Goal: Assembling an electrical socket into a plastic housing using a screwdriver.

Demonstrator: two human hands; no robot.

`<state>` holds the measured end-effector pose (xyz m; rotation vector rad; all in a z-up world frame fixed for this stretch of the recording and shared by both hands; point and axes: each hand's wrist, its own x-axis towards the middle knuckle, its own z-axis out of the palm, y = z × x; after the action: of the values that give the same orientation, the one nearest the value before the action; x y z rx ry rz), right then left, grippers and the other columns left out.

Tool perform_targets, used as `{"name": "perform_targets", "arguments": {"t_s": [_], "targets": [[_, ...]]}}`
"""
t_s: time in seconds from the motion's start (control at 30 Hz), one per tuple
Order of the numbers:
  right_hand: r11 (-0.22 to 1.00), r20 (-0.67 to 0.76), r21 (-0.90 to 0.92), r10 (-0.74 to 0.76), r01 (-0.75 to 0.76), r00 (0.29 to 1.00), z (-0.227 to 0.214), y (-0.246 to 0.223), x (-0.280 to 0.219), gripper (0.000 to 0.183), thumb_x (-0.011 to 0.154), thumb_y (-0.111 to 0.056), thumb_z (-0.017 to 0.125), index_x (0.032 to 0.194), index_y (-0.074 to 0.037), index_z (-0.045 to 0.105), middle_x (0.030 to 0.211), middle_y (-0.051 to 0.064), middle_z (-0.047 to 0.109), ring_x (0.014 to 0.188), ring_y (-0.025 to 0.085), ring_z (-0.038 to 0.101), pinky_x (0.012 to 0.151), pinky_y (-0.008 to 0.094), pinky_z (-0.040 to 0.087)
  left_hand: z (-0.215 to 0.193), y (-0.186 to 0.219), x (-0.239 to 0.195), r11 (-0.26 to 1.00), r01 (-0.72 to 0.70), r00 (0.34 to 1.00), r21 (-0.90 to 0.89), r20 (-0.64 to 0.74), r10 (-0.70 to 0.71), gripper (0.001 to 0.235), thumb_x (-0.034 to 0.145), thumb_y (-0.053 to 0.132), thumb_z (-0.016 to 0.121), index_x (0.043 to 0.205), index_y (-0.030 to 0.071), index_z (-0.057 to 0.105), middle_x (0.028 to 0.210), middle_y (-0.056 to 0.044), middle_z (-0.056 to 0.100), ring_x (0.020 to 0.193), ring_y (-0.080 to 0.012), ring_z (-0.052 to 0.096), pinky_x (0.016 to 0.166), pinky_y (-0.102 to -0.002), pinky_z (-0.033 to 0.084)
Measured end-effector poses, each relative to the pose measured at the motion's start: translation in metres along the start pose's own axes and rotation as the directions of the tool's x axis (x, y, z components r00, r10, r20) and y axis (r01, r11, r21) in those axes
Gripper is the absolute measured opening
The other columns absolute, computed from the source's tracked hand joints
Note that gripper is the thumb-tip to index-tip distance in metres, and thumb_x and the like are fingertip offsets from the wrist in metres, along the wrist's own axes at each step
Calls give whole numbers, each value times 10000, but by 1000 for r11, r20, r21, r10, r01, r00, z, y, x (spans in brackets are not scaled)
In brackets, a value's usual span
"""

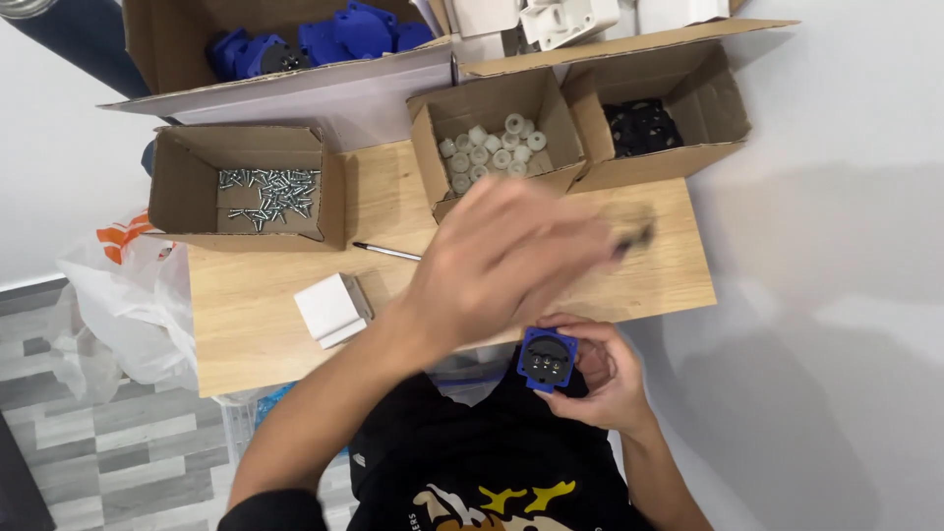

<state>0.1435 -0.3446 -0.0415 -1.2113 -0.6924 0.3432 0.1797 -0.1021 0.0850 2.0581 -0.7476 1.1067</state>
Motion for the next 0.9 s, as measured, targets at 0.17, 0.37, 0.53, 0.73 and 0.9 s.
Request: {"name": "perform_targets", "arguments": {"t_s": [0.17,0.37,0.53,0.73,0.9], "targets": [[999,-33,-9,-32,31,999,-8,-9,-11,695,778,85,905,1367,8,545,1423,366,619,1330,444,704,1126,485,630,52,-36,52,990,41,996,135,77,-52,260,1093,-38,778,1314,66,688,1329,-128,744,1188,-291,748,898,-407,551],[939,-124,-311,-193,147,973,-25,-43,-12,802,711,-57,949,1378,6,507,1401,341,648,1358,461,707,1216,539,629,39,5,7,888,424,893,-176,245,-378,439,1103,454,660,1449,190,605,1495,-75,677,1240,-183,744,1033,-352,655],[771,25,-568,-333,288,943,-16,-65,32,883,702,-222,991,1432,-2,546,1519,282,622,1562,440,578,1445,596,470,6,60,-42,198,812,558,-550,630,-540,756,1018,466,651,1616,72,409,1590,-146,588,1405,-253,658,1210,-410,577],[608,252,-755,-78,247,964,7,-91,65,1093,707,-350,997,1621,-96,453,1751,253,404,1676,395,431,1398,526,396,-4,63,-110,3,629,523,-777,421,-742,500,1114,174,666,1531,82,405,1299,-237,682,982,-278,766,820,-344,647],[677,331,-674,-79,294,940,11,-107,50,1003,735,-306,991,1566,-71,481,1695,265,436,1615,403,458,1360,527,414,-31,41,-146,226,712,418,-665,143,-897,662,1002,100,811,1584,77,496,1244,-138,711,1089,-181,739,907,-333,669]]}}
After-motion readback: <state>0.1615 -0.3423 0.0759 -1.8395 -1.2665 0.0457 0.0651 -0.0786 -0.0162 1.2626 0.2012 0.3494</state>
